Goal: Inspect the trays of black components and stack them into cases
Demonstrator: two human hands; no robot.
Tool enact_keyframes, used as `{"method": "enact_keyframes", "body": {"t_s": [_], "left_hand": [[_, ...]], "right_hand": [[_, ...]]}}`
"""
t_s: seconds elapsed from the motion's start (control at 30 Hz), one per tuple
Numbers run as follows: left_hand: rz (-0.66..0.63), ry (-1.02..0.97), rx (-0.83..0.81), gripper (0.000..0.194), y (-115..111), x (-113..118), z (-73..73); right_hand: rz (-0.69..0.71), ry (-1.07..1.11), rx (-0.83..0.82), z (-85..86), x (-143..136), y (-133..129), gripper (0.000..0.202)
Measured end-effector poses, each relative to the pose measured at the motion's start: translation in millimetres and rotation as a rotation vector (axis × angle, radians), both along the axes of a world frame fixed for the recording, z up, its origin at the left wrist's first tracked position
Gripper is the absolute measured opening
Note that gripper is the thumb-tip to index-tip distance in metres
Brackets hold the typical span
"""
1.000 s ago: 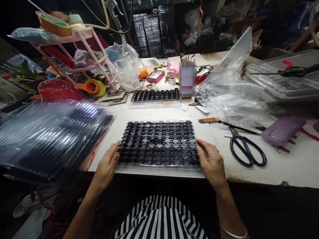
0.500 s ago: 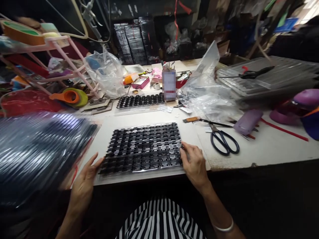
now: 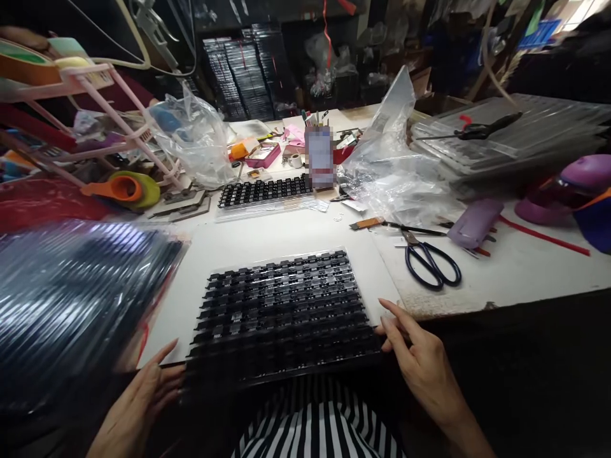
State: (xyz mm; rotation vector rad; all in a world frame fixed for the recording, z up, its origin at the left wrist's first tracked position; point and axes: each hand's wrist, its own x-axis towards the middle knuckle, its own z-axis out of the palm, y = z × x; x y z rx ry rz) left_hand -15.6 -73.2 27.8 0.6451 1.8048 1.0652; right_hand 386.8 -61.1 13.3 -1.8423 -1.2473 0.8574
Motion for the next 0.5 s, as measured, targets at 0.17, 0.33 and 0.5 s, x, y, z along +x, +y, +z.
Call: {"method": "enact_keyframes", "body": {"t_s": [0.17, 0.33, 0.5], "left_hand": [[0.102, -0.472, 0.051, 0.062, 11, 8, 11.1], [0.28, -0.603, 0.014, 0.041, 37, 12, 20.9], [0.232, -0.75, 0.062, 0.041, 70, 29, 33.7]], "right_hand": [[0.022, 0.419, -0.143, 5.1, 1, 10, 0.066], [0.012, 0.971, -0.261, 18.8, -23, 37, 0.05], [-0.028, 1.158, -0.265, 25.2, -50, 73, 0.034]]}}
